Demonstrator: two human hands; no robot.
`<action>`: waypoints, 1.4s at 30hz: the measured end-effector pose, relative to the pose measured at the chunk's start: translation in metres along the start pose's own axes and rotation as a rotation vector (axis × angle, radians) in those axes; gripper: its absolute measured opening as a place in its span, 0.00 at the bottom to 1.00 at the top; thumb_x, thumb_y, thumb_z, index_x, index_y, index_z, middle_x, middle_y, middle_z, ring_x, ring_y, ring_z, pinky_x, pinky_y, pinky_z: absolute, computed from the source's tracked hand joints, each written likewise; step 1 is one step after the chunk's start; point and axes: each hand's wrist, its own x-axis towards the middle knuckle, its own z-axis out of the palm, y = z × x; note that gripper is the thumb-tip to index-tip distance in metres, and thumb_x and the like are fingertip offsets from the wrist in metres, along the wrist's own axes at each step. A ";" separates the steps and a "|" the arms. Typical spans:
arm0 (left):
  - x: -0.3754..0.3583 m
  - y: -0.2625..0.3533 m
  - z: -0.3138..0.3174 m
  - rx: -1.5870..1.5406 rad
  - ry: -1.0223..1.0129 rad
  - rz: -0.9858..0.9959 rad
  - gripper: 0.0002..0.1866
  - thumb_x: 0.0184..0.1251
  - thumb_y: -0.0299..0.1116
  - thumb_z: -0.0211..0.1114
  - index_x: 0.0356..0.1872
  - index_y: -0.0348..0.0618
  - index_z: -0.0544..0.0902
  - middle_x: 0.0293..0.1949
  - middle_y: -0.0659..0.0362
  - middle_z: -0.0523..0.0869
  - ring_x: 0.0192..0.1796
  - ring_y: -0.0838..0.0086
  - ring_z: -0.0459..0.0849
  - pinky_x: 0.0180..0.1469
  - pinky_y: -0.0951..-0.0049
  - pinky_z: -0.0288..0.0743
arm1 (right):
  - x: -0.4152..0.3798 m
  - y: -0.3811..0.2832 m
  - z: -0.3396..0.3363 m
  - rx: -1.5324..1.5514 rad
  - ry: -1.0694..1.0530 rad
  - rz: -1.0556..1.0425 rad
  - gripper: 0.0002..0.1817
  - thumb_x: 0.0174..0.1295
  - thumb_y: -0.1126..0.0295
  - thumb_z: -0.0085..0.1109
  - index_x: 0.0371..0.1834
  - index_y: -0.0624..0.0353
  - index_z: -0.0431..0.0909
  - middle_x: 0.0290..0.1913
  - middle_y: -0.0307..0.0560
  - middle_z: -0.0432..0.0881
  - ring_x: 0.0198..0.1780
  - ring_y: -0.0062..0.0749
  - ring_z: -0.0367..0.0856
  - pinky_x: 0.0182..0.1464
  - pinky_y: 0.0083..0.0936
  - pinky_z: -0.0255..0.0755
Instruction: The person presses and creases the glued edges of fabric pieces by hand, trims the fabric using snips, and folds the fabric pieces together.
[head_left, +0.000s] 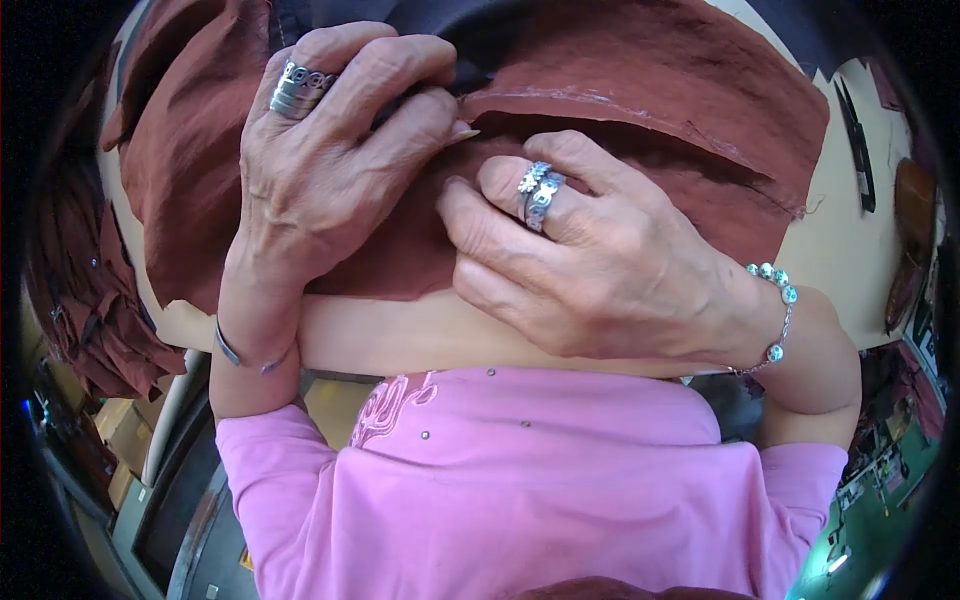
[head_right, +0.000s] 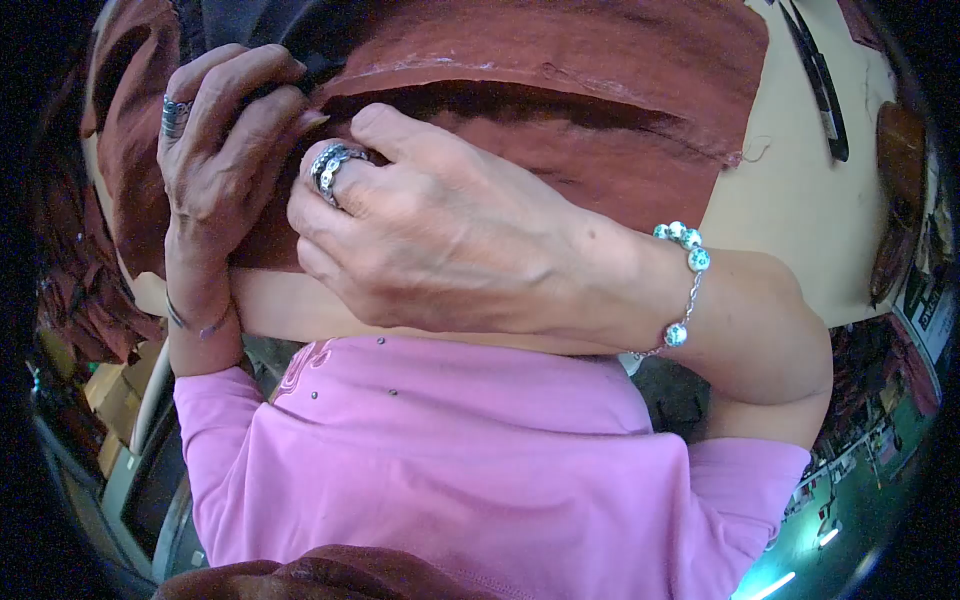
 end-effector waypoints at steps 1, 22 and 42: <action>0.001 0.001 -0.001 -0.010 -0.015 0.015 0.13 0.39 0.28 0.72 0.31 0.43 0.83 0.40 0.58 0.82 0.46 0.60 0.80 0.46 0.66 0.75 | 0.001 -0.001 -0.004 0.028 -0.005 0.006 0.10 0.39 0.65 0.56 0.25 0.58 0.75 0.39 0.45 0.78 0.41 0.33 0.78 0.42 0.29 0.72; -0.013 0.004 -0.007 -0.070 0.009 0.189 0.09 0.40 0.31 0.68 0.27 0.42 0.84 0.40 0.61 0.84 0.40 0.68 0.82 0.44 0.63 0.75 | -0.004 -0.010 -0.010 0.156 -0.010 0.000 0.12 0.38 0.68 0.59 0.25 0.65 0.78 0.37 0.54 0.82 0.34 0.35 0.80 0.35 0.27 0.75; -0.029 0.013 -0.014 -0.053 -0.072 0.009 0.13 0.47 0.33 0.68 0.37 0.50 0.85 0.47 0.65 0.83 0.50 0.69 0.80 0.55 0.62 0.72 | 0.001 0.001 -0.032 0.273 0.019 0.023 0.12 0.50 0.71 0.63 0.39 0.59 0.80 0.41 0.51 0.83 0.36 0.35 0.82 0.37 0.26 0.76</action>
